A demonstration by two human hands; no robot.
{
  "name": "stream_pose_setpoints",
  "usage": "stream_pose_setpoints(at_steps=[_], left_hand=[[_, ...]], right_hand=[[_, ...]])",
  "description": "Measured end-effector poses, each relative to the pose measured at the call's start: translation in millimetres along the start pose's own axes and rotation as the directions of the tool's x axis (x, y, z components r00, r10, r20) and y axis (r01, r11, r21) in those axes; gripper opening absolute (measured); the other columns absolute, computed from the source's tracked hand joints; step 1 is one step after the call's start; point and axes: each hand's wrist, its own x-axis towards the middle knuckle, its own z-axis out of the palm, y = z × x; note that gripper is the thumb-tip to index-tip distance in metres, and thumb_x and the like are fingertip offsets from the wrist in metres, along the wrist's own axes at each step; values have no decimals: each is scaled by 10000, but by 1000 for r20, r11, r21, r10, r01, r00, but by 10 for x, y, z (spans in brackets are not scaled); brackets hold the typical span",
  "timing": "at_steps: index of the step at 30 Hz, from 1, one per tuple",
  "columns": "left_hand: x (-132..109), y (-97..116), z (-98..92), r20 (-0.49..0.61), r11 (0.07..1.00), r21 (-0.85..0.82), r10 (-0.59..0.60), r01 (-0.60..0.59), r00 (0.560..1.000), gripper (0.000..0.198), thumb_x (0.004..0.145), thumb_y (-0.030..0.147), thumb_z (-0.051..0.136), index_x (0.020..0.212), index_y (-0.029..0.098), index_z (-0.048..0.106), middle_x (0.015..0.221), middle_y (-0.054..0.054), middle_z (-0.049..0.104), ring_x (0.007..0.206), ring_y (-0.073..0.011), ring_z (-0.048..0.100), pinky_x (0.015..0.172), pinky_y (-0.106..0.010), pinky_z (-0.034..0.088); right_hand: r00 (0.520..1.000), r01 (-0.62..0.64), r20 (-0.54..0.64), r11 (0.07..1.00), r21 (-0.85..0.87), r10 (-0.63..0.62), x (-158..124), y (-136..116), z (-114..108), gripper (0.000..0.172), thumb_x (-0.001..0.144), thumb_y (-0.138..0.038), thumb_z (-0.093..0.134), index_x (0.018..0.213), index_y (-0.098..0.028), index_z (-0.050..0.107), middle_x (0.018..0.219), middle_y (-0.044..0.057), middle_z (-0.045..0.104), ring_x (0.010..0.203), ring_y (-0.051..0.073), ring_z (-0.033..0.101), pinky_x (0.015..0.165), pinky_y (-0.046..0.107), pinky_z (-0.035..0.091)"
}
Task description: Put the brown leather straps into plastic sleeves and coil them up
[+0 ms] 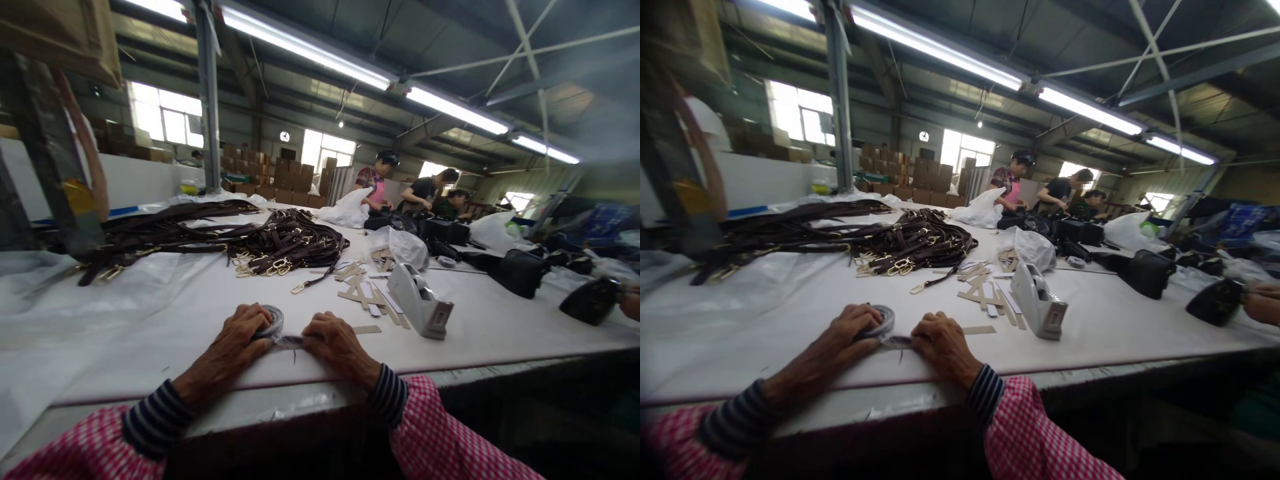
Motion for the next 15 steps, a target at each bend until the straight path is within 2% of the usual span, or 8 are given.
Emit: stream_pose_setpoints(at_steps=[3,8,15], left_hand=[[-6,17,0,-9,1000,-13,3,-3,1000,98,962,285,531,911,220,584,1114,-44,639,1081,-255,498,965,-411,413],[-4,18,-4,4,1000,-24,10,-10,1000,103,955,275,511,886,226,569,1097,-40,640,1052,-250,498,954,-410,421],[-18,89,-37,3,999,-41,-4,4,1000,66,936,222,515,894,225,566,1070,-32,624,1036,-244,497,951,-402,401]], right_hand=[[1000,15,-21,1000,27,-14,68,3,124,64,899,-162,744,847,-198,742,860,9,686,871,174,584,771,292,393],[992,125,-9,992,-3,-125,229,-101,276,74,896,-174,743,836,-214,729,873,4,685,880,178,570,767,295,377],[992,128,-18,992,23,-127,308,-123,337,100,890,-116,713,828,-189,687,872,4,648,872,171,554,760,285,365]])
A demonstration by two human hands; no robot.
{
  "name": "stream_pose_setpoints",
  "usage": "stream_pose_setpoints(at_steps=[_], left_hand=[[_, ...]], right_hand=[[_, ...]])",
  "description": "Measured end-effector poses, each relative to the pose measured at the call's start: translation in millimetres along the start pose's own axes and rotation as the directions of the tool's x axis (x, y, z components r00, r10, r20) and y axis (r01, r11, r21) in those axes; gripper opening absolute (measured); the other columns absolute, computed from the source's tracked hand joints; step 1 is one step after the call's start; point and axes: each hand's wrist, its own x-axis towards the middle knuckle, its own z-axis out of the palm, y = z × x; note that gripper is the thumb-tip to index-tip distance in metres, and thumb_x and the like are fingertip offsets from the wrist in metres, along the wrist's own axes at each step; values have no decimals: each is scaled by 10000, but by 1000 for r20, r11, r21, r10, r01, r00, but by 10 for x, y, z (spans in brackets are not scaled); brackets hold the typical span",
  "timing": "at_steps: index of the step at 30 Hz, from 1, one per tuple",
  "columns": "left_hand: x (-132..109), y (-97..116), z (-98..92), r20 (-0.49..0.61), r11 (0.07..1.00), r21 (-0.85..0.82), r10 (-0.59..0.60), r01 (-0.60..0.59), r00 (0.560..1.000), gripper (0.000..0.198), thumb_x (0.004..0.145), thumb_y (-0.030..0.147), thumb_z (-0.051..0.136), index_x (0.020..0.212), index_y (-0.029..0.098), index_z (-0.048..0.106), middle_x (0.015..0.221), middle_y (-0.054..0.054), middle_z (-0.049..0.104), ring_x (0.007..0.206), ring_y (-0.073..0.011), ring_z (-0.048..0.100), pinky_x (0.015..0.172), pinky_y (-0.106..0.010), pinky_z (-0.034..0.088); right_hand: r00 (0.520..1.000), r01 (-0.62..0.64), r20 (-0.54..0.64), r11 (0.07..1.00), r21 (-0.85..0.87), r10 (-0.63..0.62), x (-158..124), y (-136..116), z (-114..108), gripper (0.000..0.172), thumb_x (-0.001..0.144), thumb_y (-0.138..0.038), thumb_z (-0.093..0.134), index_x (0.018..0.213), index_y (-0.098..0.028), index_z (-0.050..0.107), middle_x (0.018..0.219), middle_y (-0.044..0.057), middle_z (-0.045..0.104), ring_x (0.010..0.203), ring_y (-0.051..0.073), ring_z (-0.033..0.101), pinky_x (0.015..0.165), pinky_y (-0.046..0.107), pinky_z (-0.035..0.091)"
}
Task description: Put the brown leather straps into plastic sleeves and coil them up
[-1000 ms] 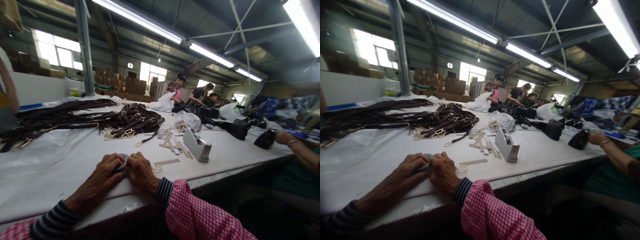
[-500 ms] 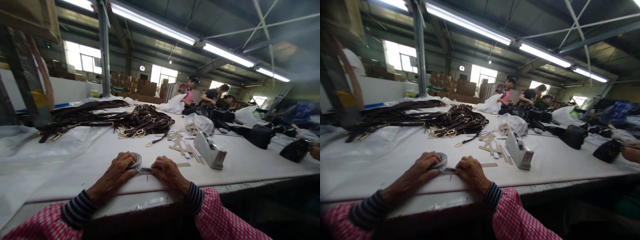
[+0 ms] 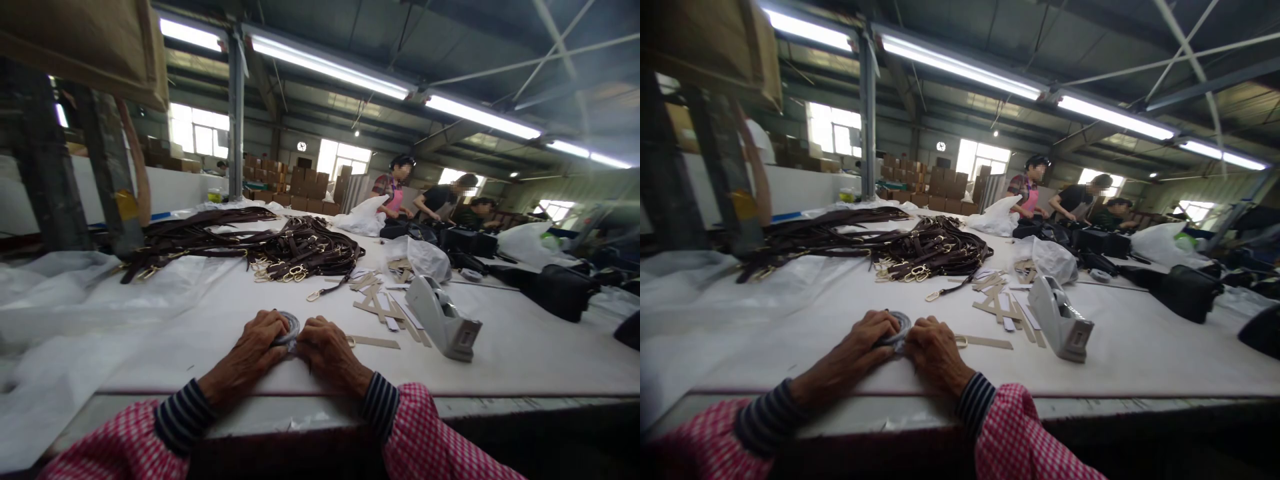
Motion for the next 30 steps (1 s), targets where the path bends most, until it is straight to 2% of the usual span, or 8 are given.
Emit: stream_pose_setpoints(at_steps=[4,7,12,16,18,20,25,30], left_hand=[[0,63,-20,18,1000,-5,-23,23,1000,29,902,232,593,905,223,565,1064,-21,615,1039,-242,495,951,-401,389],[16,76,-7,17,998,31,-53,52,998,178,824,267,711,857,210,546,1022,-20,605,1016,-249,492,931,-409,386],[31,71,7,-27,998,23,-54,54,998,166,831,173,666,763,201,517,924,-7,602,955,-229,497,874,-386,397],[6,88,-16,-39,997,-60,-50,47,998,131,796,143,698,764,200,585,1076,-15,618,1061,-241,488,944,-390,409],[-11,93,-21,-39,995,-94,-42,38,998,104,797,161,723,780,206,631,1190,-17,593,1144,-253,467,1002,-396,406],[-24,92,-26,-19,993,-115,-37,35,999,94,788,165,745,816,218,672,1263,-17,560,1206,-262,446,1051,-403,398],[-29,96,-65,21,990,-139,-27,30,999,151,776,108,733,835,216,646,1331,-14,538,1257,-257,441,1078,-394,417],[-10,78,-6,-4,999,-43,29,-29,1000,168,840,210,758,874,217,593,1296,-20,585,1222,-254,474,1032,-394,453]], right_hand=[[999,11,37,1000,-8,-10,3,8,-30,90,889,-117,711,846,-195,703,870,4,649,858,169,562,740,278,362],[999,31,45,999,-34,-29,29,13,-43,65,902,-154,716,857,-200,712,864,6,652,843,168,568,736,278,362],[991,132,41,990,-39,-131,63,37,-57,69,877,-218,770,867,-211,702,846,-6,648,825,168,573,733,276,364],[987,141,72,988,54,-145,51,84,-183,235,858,-243,803,1051,-220,673,942,-3,666,866,165,591,745,255,390],[975,167,144,985,41,-171,74,117,-272,348,872,-244,791,1191,-265,653,1008,-1,667,914,173,593,772,255,393],[951,213,228,977,-3,-206,127,150,-343,377,911,-222,743,1261,-317,641,1041,-1,650,923,173,588,774,255,384],[896,291,361,956,-34,-260,271,197,-382,250,932,-207,698,1163,-302,698,942,-10,594,825,152,559,697,245,346],[916,243,333,970,-20,-222,270,185,-328,191,919,-171,686,1085,-260,718,905,-11,591,796,135,540,674,234,325]])
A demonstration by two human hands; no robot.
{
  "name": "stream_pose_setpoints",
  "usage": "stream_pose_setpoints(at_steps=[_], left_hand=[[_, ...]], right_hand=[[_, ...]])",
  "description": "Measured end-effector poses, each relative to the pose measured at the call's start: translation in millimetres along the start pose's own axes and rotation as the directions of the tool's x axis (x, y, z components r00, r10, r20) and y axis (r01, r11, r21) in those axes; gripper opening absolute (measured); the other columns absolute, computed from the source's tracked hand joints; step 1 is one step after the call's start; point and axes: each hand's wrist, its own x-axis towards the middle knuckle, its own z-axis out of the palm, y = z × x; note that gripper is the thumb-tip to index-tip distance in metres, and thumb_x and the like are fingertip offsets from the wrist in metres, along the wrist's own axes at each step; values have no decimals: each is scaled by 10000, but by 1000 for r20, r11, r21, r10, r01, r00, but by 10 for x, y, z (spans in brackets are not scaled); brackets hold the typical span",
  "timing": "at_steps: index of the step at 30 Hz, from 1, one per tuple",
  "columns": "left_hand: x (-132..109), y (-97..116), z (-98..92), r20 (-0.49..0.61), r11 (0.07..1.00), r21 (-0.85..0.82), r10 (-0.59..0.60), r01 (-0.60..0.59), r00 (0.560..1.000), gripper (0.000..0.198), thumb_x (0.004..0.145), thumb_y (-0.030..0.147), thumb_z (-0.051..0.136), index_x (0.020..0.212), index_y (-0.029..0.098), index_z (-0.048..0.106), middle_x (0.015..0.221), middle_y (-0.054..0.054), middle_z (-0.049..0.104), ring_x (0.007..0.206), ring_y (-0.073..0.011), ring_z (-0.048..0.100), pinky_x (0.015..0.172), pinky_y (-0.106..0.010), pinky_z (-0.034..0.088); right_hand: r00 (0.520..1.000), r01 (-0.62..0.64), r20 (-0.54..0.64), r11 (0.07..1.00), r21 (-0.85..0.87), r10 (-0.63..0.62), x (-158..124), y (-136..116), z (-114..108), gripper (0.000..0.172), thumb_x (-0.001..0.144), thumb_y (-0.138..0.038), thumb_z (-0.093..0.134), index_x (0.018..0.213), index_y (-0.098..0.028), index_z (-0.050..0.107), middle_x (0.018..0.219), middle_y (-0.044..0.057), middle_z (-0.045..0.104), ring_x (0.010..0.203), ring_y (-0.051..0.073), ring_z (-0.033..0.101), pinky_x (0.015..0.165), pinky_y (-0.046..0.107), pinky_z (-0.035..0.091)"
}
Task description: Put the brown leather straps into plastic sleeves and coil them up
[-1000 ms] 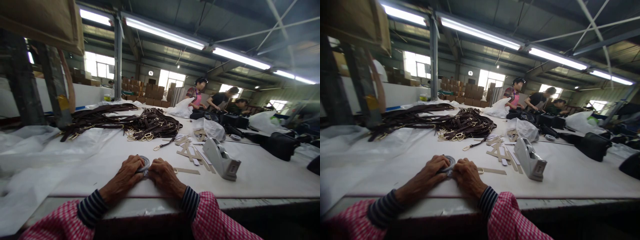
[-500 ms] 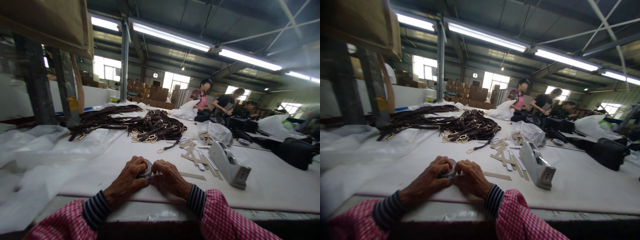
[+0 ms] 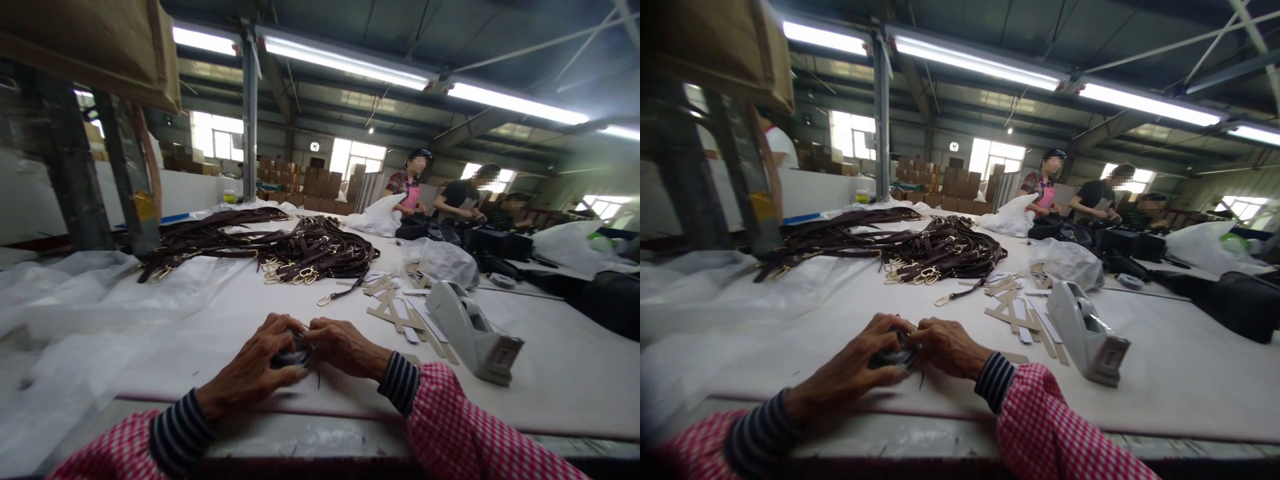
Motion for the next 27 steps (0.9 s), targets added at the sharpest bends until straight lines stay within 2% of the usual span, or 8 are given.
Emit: stream_pose_setpoints(at_steps=[4,7,11,14,16,18,22,27], left_hand=[[1,-41,116,-74,986,164,26,-13,997,127,927,281,687,1022,225,625,1247,-42,610,1194,-267,498,1019,-434,449],[0,-42,128,-56,988,151,31,-22,998,80,980,270,604,1042,225,630,1212,-40,614,1144,-241,549,1010,-414,449],[20,-28,73,-7,994,97,48,-47,999,102,993,247,545,962,210,635,1161,-48,618,1074,-224,588,952,-367,469],[31,-27,62,-7,988,150,40,-38,999,160,992,251,513,867,198,596,1031,-56,619,949,-221,591,854,-358,477],[28,-30,73,-12,981,191,40,-37,999,164,983,235,508,832,199,559,975,-56,608,915,-221,579,834,-359,471],[24,-41,88,-19,976,213,46,-41,999,146,966,213,519,822,201,535,976,-58,604,925,-222,574,841,-358,467],[33,-87,110,-32,971,236,57,-47,998,150,946,204,537,797,201,524,949,-55,608,894,-214,580,810,-341,468],[14,-208,153,-58,956,281,105,-85,993,126,955,246,546,842,207,588,983,-51,655,926,-220,620,841,-331,484]], right_hand=[[999,-7,-49,998,-62,4,14,-29,85,195,922,-165,657,1083,-258,714,876,-7,596,782,144,526,663,253,304],[998,-27,-65,997,-74,22,35,-40,112,165,927,-203,662,1083,-234,707,904,10,614,799,157,540,664,265,303],[1000,9,14,997,76,-11,15,-4,-33,287,884,-311,763,1163,-272,707,953,9,637,794,153,564,659,252,336],[994,-3,-105,970,241,29,-98,54,-233,277,899,-297,750,1171,-254,714,980,15,670,784,140,585,683,243,398],[958,-56,-251,948,314,140,-246,87,-349,218,914,-294,723,1113,-205,728,926,21,686,742,139,584,672,252,418],[910,-124,-338,935,331,240,-456,110,-431,158,922,-298,698,1005,-172,744,866,27,695,722,148,583,670,268,425],[850,-274,-382,924,265,362,-987,164,-533,166,935,-293,646,871,-180,750,834,25,707,748,166,590,709,298,423],[721,-486,-449,847,215,528,-1543,371,-648,210,923,-326,611,864,-181,751,858,39,719,813,197,625,757,317,440]])
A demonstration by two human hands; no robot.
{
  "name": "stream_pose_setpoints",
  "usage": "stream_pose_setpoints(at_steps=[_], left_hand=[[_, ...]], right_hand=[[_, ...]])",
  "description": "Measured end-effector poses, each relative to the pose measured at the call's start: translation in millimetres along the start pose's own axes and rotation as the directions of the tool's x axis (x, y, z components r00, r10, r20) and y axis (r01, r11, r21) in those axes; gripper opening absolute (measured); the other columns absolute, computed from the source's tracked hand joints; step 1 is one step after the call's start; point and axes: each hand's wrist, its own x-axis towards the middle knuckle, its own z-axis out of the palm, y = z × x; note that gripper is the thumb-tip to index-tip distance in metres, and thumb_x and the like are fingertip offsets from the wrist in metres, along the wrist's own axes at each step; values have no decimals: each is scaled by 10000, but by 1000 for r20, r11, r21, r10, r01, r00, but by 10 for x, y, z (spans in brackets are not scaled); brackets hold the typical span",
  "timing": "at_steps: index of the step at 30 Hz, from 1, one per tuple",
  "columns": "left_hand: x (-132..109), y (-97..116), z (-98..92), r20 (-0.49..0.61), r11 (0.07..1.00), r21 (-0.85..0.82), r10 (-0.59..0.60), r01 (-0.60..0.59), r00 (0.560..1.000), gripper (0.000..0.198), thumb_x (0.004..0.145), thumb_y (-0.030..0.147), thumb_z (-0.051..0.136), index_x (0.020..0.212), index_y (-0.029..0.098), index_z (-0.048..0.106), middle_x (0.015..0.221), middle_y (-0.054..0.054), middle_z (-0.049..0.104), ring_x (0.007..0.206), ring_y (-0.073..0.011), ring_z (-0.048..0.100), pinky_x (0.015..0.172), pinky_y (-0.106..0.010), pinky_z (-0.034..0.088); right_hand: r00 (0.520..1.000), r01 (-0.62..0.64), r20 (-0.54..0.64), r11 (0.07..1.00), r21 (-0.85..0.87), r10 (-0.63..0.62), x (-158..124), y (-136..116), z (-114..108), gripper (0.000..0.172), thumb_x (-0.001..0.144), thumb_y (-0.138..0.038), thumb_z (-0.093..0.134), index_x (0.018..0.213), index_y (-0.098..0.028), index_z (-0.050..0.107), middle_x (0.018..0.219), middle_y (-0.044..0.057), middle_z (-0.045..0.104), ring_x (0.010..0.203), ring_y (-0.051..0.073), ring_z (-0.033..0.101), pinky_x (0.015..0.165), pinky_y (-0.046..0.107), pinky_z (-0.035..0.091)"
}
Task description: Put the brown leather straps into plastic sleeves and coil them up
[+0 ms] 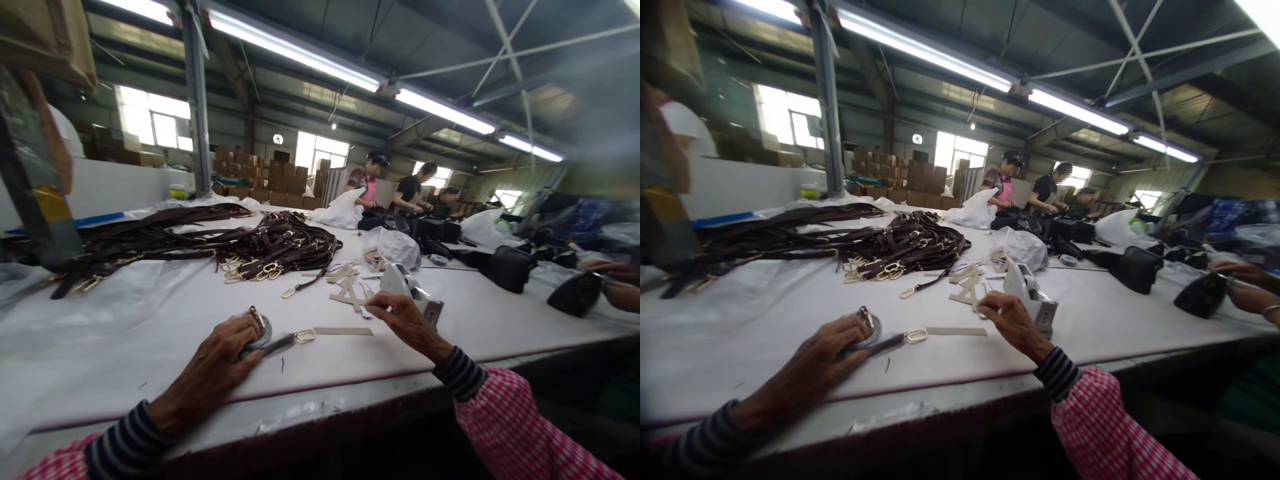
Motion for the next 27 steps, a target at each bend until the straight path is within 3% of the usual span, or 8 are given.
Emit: stream_pose_setpoints(at_steps=[2,6,11,16,21,27], left_hand=[[-36,-53,40,-44,999,49,14,-12,999,94,951,290,579,948,219,640,1059,-60,682,987,-242,639,887,-341,493],[-93,-109,83,-93,991,126,56,-44,994,255,955,381,601,1171,254,647,1248,-73,677,1135,-278,631,973,-350,492],[-78,-66,67,-87,993,114,28,-18,996,187,961,398,581,1023,248,676,1123,-60,707,1031,-271,655,881,-335,513],[-23,-17,47,-44,996,82,-39,42,998,117,920,305,604,844,228,651,952,-41,694,879,-240,647,827,-340,495],[-16,20,26,-50,997,57,-49,52,998,37,880,249,625,868,232,656,1016,-49,699,937,-254,640,851,-348,481],[-24,17,26,-44,998,-4,-57,57,997,23,881,239,634,892,239,654,993,-37,690,917,-250,633,842,-349,466]], right_hand=[[998,-64,0,997,-49,64,-33,154,-62,218,914,-316,598,849,-169,746,827,43,715,801,202,632,744,316,446],[993,-115,9,984,-136,118,-16,330,-1,205,902,-262,580,828,-154,738,820,53,717,778,203,645,738,315,465],[999,-46,10,959,-278,51,218,266,211,213,960,-243,524,976,-174,725,1031,70,686,914,202,641,835,322,462],[993,34,113,893,-449,19,562,231,436,177,962,-216,567,1091,-175,682,1143,83,650,1099,227,599,905,318,424],[975,71,211,805,-589,68,762,293,660,150,956,-160,538,940,-142,686,1043,108,675,1021,234,624,816,301,430],[948,205,318,712,-672,27,801,277,697,190,955,-125,497,953,-117,687,1060,143,684,949,228,637,807,316,430]])
